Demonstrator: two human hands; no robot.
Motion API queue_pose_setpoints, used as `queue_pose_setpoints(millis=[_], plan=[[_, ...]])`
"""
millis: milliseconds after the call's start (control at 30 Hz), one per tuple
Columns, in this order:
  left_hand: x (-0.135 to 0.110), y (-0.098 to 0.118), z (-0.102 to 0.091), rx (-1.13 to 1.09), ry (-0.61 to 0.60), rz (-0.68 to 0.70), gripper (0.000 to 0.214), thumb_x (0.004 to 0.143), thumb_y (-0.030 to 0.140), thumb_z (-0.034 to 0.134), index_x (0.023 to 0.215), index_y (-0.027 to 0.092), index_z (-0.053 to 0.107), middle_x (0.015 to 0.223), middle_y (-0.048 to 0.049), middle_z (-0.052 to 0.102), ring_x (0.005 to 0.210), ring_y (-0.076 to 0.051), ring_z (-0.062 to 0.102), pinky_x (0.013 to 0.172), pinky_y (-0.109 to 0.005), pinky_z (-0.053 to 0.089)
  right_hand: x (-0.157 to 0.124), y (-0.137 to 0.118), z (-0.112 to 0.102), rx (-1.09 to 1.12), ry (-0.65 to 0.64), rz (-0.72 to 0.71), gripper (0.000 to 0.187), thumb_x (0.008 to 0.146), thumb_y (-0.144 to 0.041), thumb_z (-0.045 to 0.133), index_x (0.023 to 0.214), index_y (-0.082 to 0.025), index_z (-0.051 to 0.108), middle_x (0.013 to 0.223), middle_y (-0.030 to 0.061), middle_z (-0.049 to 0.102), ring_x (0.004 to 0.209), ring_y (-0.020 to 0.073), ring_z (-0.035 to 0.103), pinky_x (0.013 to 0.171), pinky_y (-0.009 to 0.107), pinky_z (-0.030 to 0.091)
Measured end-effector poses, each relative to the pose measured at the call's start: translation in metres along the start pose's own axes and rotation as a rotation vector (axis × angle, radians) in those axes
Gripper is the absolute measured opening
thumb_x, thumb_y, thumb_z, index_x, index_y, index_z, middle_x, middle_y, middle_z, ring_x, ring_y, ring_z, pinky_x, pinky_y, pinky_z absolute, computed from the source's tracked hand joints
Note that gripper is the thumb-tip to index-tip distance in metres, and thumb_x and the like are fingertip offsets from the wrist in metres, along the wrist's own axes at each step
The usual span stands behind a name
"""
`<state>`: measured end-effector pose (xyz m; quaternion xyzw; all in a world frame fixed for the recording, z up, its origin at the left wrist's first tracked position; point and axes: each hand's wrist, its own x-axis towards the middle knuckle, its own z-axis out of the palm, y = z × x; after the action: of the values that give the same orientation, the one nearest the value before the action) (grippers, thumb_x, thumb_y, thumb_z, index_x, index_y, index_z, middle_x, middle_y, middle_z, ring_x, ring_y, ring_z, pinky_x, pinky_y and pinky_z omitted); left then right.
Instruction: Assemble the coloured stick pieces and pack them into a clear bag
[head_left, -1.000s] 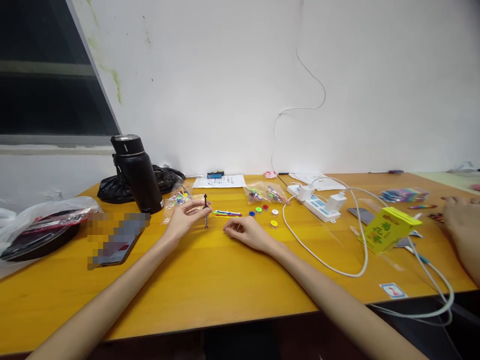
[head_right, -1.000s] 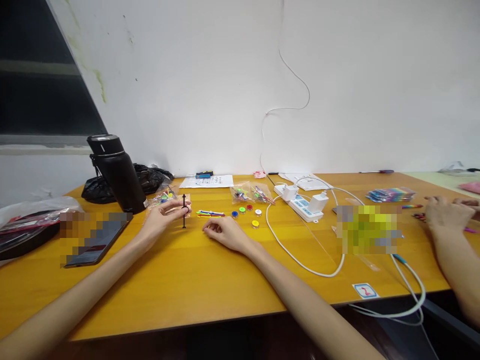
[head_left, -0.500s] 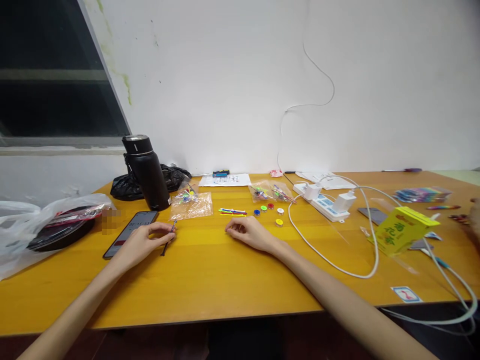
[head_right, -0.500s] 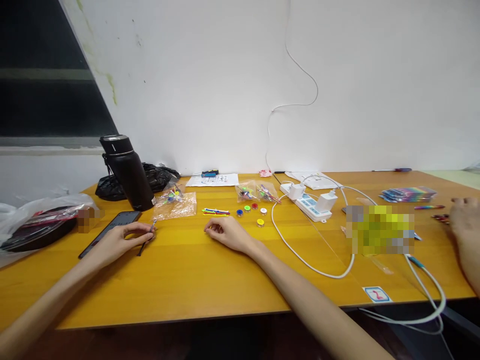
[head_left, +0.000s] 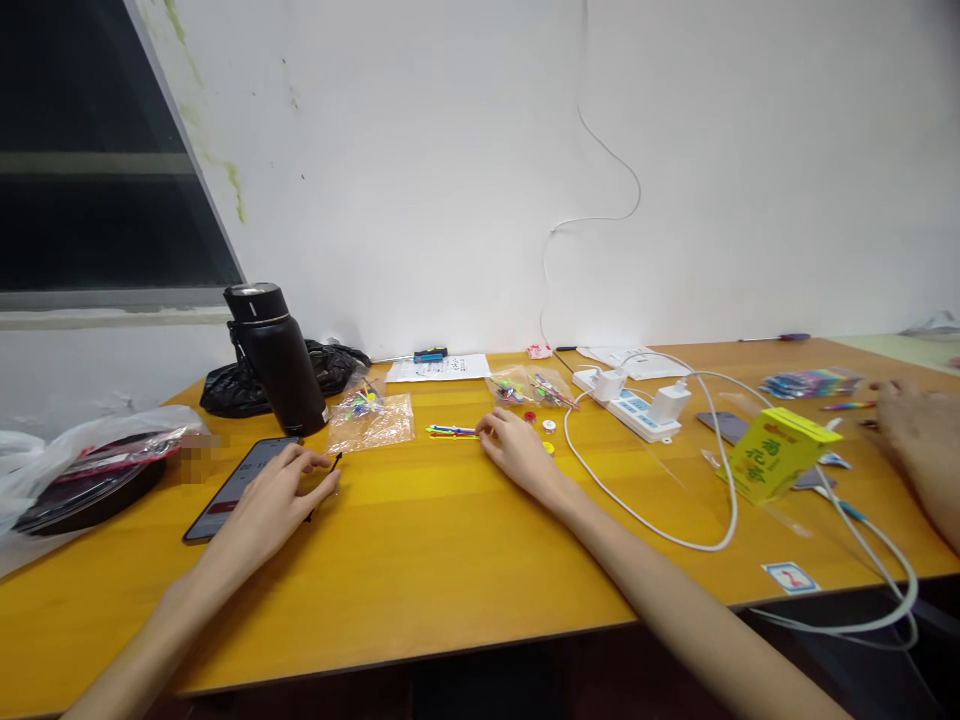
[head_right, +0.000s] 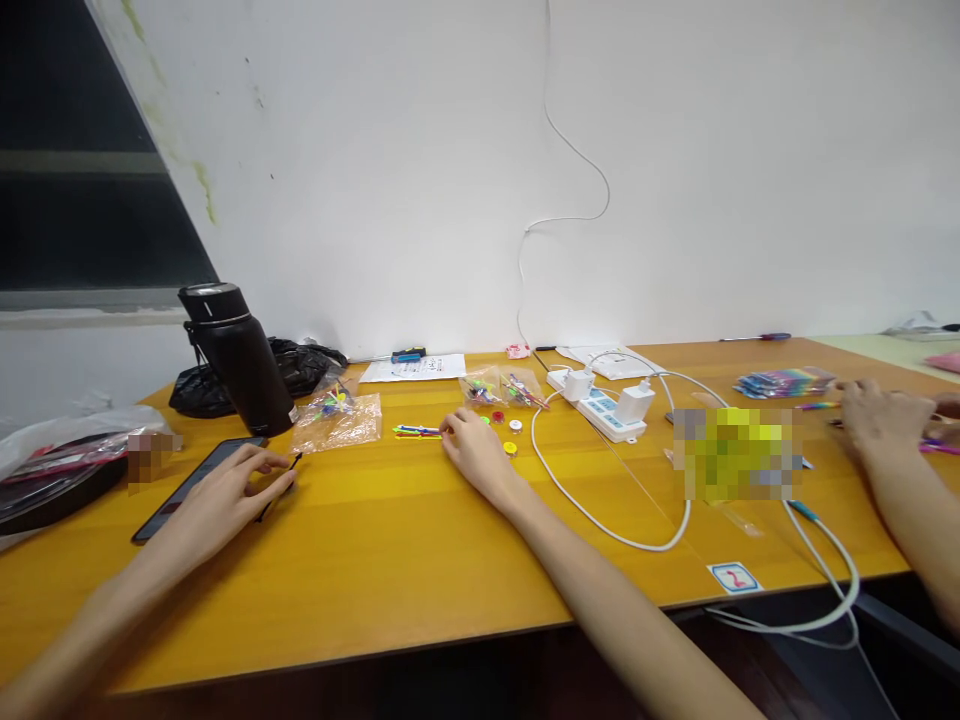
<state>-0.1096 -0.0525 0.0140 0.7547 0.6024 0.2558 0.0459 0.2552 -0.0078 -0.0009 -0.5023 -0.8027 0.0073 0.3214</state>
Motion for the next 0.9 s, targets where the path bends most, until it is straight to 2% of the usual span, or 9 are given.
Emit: queue_pose_setpoints(millis=[100,233,333,433,500,567,667,767,900], plan=[[0.001,0.024,0.0,-0.057,0.053,0.043,0.036,0.091,0.055,0.053,0.098,0.023,0.067,0.107,-0.0066,0.067,0.098,-0.028,0.064,0.084,-0.035,0.048,0.0,0.014,-0.002,-0.156,-0.002,0.007,0.02,0.092,-0.009,0.054,0.101,-0.015,0.07,0.107,0.0142,0.067,0.107,0.0271,0.059,0.094,0.039,0.047],[0.01,0.065,0.013,-0.263,-0.111,0.134,0.03,0.094,0.048,0.049,0.097,0.023,0.067,0.104,-0.0057,0.069,0.086,-0.024,0.064,0.075,-0.033,0.049,0.0,0.022,-0.003,-0.202,-0.064,0.023,0.022,0.089,-0.004,0.053,0.101,-0.013,0.071,0.105,0.0155,0.067,0.106,0.0285,0.059,0.095,0.041,0.048],[0.025,0.094,0.033,-0.458,-0.205,0.171,0.023,0.091,0.043,0.055,0.097,0.024,0.068,0.104,-0.0061,0.07,0.088,-0.024,0.065,0.081,-0.036,0.051,0.001,0.017,-0.003,-0.101,-0.039,0.015,0.017,0.091,-0.009,0.057,0.101,-0.015,0.07,0.105,0.0135,0.068,0.104,0.026,0.061,0.093,0.04,0.05],[0.04,0.111,0.059,-0.769,-0.257,0.153,0.028,0.088,0.042,0.062,0.11,0.026,0.066,0.119,-0.0096,0.068,0.104,-0.026,0.066,0.09,-0.039,0.053,0.002,0.005,-0.003,0.187,-0.029,0.009,0.014,0.092,-0.018,0.062,0.105,-0.017,0.066,0.105,0.0091,0.069,0.091,0.0191,0.066,0.084,0.034,0.054],[0.047,0.115,0.076,-0.954,-0.3,0.126,0.035,0.087,0.043,0.065,0.117,0.025,0.064,0.13,-0.0118,0.063,0.112,-0.026,0.065,0.095,-0.04,0.053,0.002,-0.005,-0.003,0.394,-0.052,-0.022,0.014,0.092,-0.022,0.064,0.105,-0.018,0.064,0.104,0.0065,0.068,0.086,0.0159,0.067,0.081,0.03,0.056],[0.051,0.112,0.09,-1.083,-0.361,0.112,0.04,0.087,0.044,0.067,0.12,0.022,0.061,0.133,-0.0125,0.063,0.111,-0.024,0.066,0.098,-0.039,0.052,0.001,-0.015,-0.002,0.521,-0.071,-0.068,0.014,0.091,-0.024,0.066,0.104,-0.019,0.063,0.104,0.0054,0.067,0.089,0.0153,0.067,0.083,0.029,0.056],[0.051,0.1,0.1,-1.137,-0.418,0.105,0.042,0.087,0.042,0.07,0.121,0.021,0.06,0.12,-0.0108,0.07,0.105,-0.022,0.07,0.1,-0.038,0.051,0.0,-0.024,-0.001,0.562,-0.11,-0.135,0.018,0.091,-0.024,0.066,0.109,-0.021,0.064,0.11,0.0057,0.065,0.095,0.0157,0.068,0.089,0.031,0.056],[0.051,0.091,0.099,-1.184,-0.443,0.044,0.042,0.084,0.041,0.074,0.118,0.019,0.061,0.109,-0.0102,0.074,0.1,-0.022,0.073,0.102,-0.04,0.05,0.001,-0.019,0.001,0.413,-0.076,-0.17,0.024,0.092,-0.018,0.062,0.116,-0.021,0.064,0.115,0.0072,0.063,0.103,0.0184,0.065,0.094,0.035,0.053],[0.053,0.089,0.096,-1.242,-0.414,-0.044,0.043,0.081,0.042,0.077,0.113,0.017,0.061,0.109,-0.0132,0.075,0.099,-0.024,0.074,0.104,-0.044,0.05,0.001,0.001,0.004,0.021,0.007,-0.088,0.026,0.092,-0.009,0.054,0.112,-0.017,0.067,0.111,0.0113,0.063,0.11,0.0253,0.058,0.099,0.042,0.048]])
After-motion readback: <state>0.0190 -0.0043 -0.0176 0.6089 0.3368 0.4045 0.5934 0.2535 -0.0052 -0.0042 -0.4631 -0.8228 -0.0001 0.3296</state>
